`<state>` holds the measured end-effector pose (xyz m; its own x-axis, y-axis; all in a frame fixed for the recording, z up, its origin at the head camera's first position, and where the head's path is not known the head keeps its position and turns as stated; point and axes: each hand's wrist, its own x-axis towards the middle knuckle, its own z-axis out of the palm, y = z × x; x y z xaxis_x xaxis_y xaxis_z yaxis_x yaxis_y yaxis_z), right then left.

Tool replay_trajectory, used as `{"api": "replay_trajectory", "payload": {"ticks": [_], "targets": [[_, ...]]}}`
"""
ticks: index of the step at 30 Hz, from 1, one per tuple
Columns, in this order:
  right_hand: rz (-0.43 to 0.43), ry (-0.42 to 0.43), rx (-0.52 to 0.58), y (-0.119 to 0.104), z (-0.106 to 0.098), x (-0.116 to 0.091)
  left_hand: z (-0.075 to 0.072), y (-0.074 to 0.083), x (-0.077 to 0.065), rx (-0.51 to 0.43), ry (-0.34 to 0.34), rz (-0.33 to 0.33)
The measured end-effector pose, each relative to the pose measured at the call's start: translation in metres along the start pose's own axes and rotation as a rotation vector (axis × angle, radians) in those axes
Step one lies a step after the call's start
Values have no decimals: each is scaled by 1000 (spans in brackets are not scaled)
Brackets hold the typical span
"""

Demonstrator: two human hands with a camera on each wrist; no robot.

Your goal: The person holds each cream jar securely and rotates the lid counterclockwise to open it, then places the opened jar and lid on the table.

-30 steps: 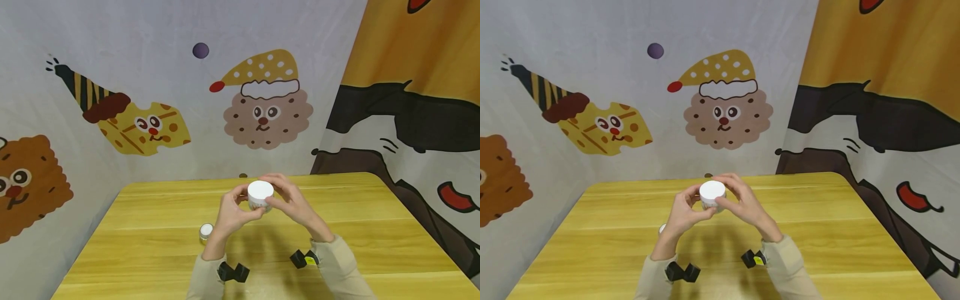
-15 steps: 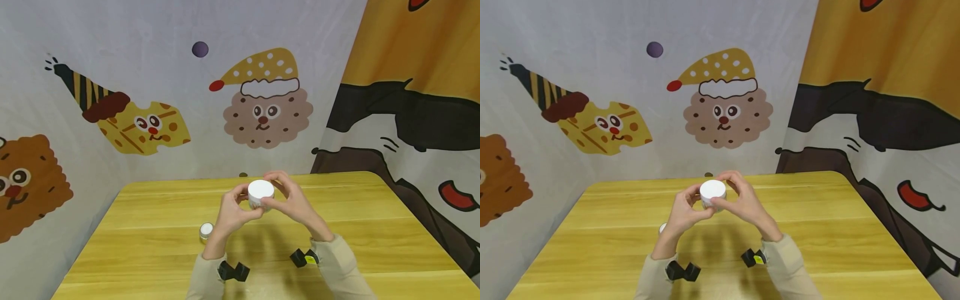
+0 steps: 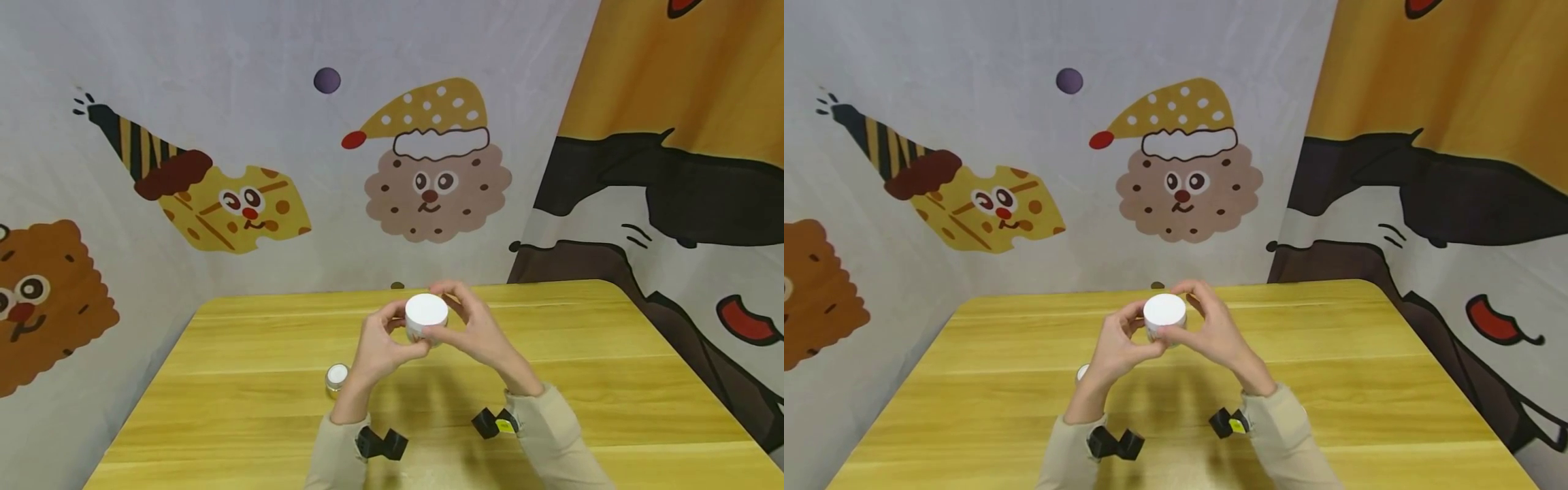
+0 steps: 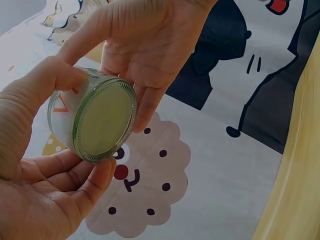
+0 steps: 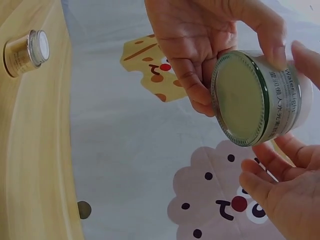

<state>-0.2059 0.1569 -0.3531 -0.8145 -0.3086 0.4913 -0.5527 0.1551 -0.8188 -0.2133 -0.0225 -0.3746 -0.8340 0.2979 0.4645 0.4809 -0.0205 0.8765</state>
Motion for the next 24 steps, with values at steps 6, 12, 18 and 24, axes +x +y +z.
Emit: {"api": "replay_trajectory", "payload": {"ticks": [6, 12, 18, 24], "targets": [[-39, -42, 8, 1, -2, 0, 0, 1, 0, 2, 1, 6], [-59, -93, 44, 1, -3, 0, 0, 1, 0, 0, -6, 10], [-24, -26, 4, 1, 0, 0, 0, 0, 0, 2, -4, 8], [-37, -35, -2, 1, -1, 0, 0, 0, 0, 8, -5, 10]]}}
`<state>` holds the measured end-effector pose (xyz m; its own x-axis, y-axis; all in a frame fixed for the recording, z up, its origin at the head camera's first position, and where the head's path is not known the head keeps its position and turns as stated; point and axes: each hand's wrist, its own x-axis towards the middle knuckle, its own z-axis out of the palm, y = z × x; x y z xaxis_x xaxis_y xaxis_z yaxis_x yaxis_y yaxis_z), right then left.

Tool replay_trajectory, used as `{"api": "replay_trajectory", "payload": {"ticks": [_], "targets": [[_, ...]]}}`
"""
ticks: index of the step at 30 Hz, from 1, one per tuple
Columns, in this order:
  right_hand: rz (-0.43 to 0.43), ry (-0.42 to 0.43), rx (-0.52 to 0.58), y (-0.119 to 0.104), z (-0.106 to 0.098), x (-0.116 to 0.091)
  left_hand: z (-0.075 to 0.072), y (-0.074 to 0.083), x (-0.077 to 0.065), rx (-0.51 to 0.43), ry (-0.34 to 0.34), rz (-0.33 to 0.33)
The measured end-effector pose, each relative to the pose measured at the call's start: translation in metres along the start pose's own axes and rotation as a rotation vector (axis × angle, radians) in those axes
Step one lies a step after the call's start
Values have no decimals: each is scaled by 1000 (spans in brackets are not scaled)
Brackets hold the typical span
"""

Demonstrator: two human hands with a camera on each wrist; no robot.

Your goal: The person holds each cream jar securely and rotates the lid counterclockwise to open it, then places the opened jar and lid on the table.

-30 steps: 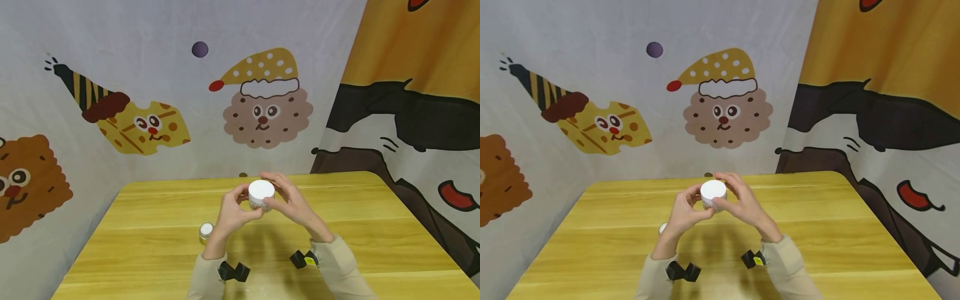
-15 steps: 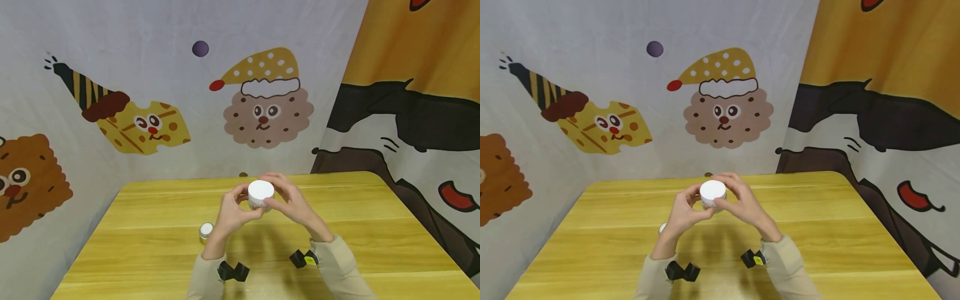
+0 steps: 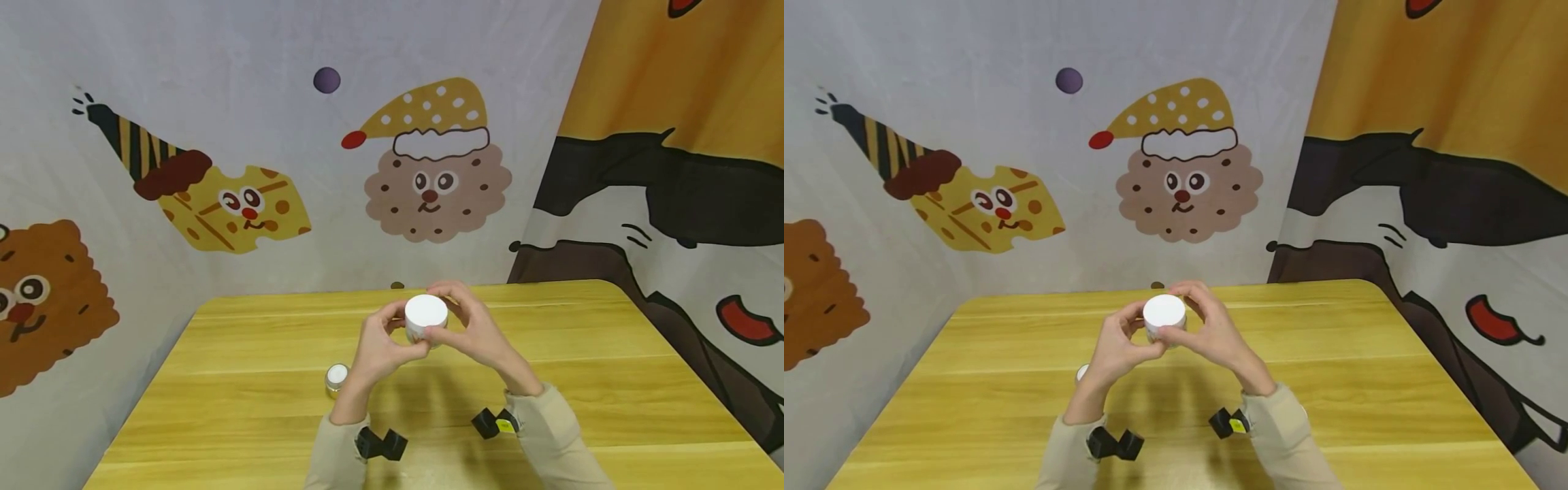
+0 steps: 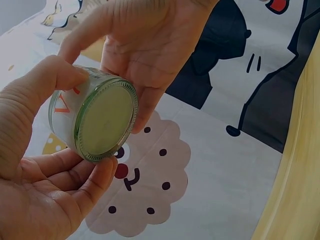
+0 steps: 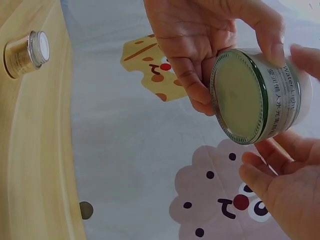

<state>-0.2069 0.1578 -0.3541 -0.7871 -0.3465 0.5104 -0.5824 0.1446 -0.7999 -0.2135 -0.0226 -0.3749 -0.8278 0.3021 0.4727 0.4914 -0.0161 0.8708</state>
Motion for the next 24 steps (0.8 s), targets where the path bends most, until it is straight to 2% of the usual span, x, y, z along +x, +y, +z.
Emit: {"api": "replay_trajectory", "payload": {"ticks": [6, 17, 24], "targets": [[-22, -50, 28, -1, -1, -1, 0, 0, -1, -4, -8, 12], [16, 30, 24, 2, 2, 0, 0, 0, 0, -3, -5, -2], [-42, -27, 65, 4, 0, -1, 1, 0, 0, -16, -12, 6]]}}
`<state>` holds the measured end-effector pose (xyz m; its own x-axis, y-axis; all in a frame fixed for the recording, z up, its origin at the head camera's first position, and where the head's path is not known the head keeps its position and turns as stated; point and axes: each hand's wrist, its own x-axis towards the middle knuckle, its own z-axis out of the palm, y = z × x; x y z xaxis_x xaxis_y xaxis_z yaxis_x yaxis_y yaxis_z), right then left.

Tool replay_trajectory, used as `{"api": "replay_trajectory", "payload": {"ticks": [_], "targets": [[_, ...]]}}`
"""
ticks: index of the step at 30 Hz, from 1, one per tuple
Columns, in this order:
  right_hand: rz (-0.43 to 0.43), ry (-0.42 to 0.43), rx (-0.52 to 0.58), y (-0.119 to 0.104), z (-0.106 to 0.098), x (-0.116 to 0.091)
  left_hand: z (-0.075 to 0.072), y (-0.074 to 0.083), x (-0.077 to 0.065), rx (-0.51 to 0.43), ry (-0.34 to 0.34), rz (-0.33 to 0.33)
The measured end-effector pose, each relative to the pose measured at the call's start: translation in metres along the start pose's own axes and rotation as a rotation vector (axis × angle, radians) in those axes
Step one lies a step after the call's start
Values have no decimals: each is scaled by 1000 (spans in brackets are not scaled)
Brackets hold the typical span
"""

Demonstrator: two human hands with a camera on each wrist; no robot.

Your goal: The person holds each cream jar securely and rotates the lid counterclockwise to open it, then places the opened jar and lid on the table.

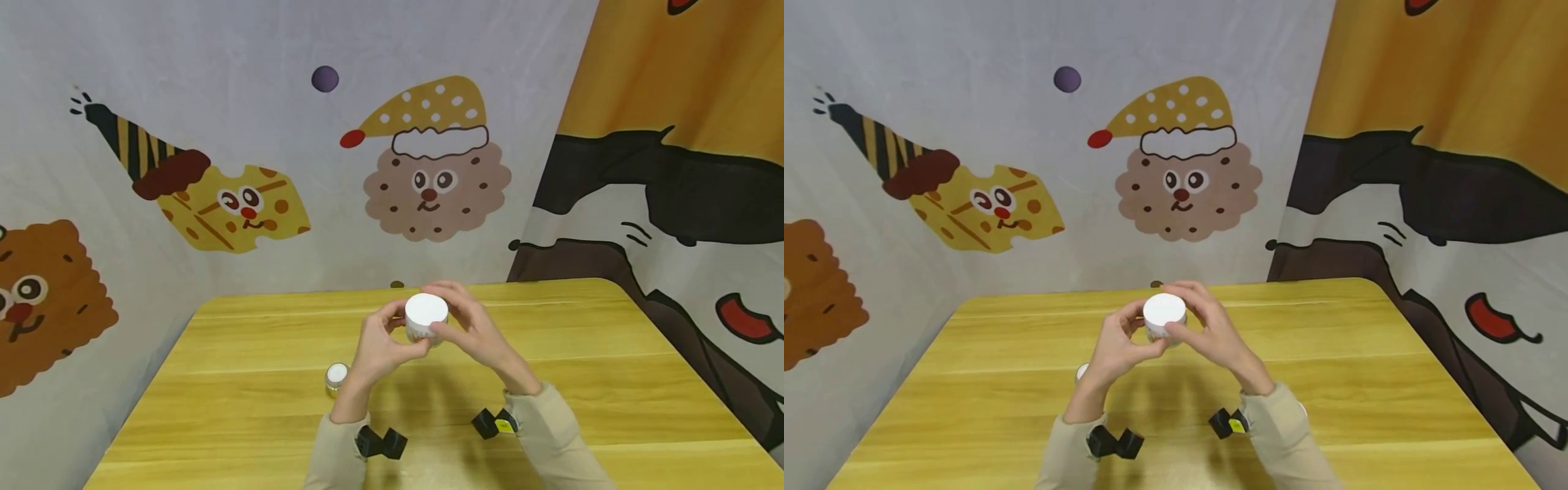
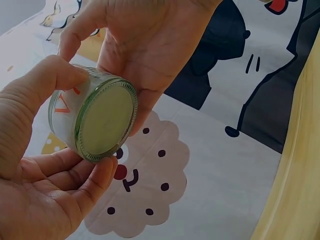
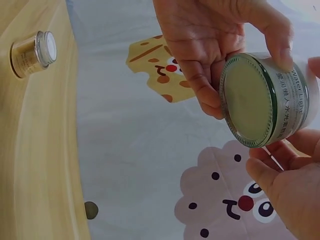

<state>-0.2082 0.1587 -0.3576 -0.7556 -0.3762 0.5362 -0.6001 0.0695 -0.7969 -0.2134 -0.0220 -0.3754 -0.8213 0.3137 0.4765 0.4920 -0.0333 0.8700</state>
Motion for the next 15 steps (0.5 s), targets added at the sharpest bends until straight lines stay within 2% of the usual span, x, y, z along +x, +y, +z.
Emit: {"api": "replay_trajectory", "payload": {"ticks": [3, 10, 15], "targets": [[-2, -7, 3, 0, 0, 0, 0, 0, 0, -2, -4, 3], [57, 50, -30, -1, 2, 0, 0, 1, 1, 6, 1, 2], [50, 52, -44, -2, 1, 0, 0, 1, 1, 11, -1, -5]]}}
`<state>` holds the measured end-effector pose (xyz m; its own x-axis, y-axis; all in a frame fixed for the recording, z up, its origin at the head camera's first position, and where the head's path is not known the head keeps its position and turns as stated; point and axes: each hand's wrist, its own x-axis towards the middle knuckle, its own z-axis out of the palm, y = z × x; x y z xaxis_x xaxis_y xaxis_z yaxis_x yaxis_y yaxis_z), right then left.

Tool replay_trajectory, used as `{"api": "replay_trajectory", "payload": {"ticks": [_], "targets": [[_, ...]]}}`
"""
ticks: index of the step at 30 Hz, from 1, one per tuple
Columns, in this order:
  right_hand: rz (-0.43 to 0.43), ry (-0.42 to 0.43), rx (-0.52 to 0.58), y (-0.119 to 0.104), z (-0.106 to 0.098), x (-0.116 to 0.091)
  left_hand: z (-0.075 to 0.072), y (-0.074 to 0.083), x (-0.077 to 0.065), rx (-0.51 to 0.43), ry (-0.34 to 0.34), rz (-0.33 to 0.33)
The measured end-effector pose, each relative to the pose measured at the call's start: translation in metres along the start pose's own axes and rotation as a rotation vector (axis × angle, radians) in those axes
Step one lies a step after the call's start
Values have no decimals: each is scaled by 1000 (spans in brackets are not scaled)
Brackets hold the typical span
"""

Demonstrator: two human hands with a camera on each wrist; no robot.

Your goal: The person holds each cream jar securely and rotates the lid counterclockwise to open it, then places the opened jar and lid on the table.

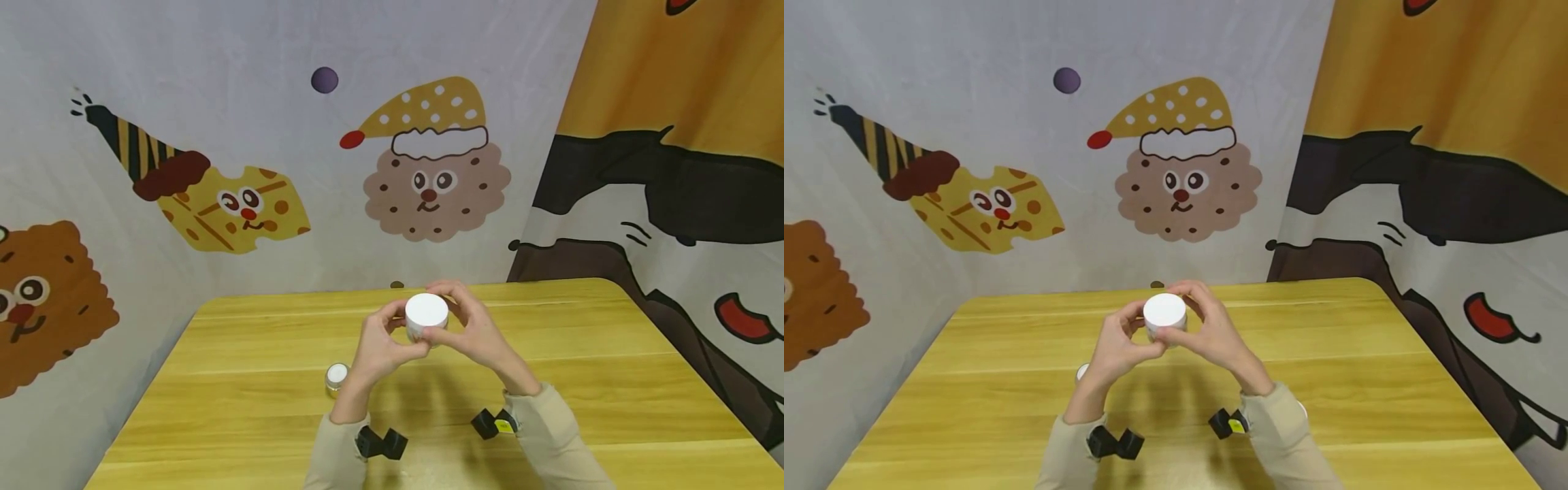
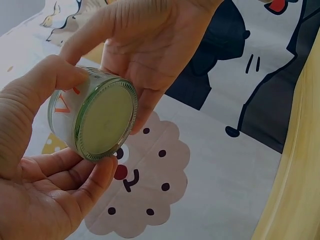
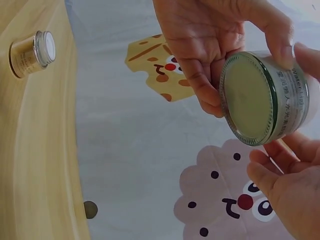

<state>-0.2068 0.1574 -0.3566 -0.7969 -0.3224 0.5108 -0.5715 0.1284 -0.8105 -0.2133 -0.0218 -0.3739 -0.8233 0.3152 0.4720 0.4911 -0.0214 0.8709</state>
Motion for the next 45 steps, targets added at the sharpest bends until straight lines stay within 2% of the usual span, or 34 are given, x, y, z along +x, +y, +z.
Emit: {"api": "replay_trajectory", "payload": {"ticks": [7, 16, 25, 28, 35, 39, 45], "targets": [[-27, -68, 24, -2, -1, -1, 0, 0, 0, 3, -1, 1], [15, -3, 17, 0, 1, 0, 0, 0, 0, -6, 0, 5], [-53, -62, 41, -1, -2, 0, 1, 0, 0, -5, -4, 16], [-43, -69, 38, -1, -3, -1, 1, -1, 0, -7, -6, 12], [20, -10, 14, -1, -1, 0, 1, -1, 1, -16, 0, 6], [10, -12, 9, -1, -2, 0, 0, -1, 1, -7, 0, 1], [-36, -59, 42, -1, -3, 1, 0, -1, 1, 3, 0, 4]]}}
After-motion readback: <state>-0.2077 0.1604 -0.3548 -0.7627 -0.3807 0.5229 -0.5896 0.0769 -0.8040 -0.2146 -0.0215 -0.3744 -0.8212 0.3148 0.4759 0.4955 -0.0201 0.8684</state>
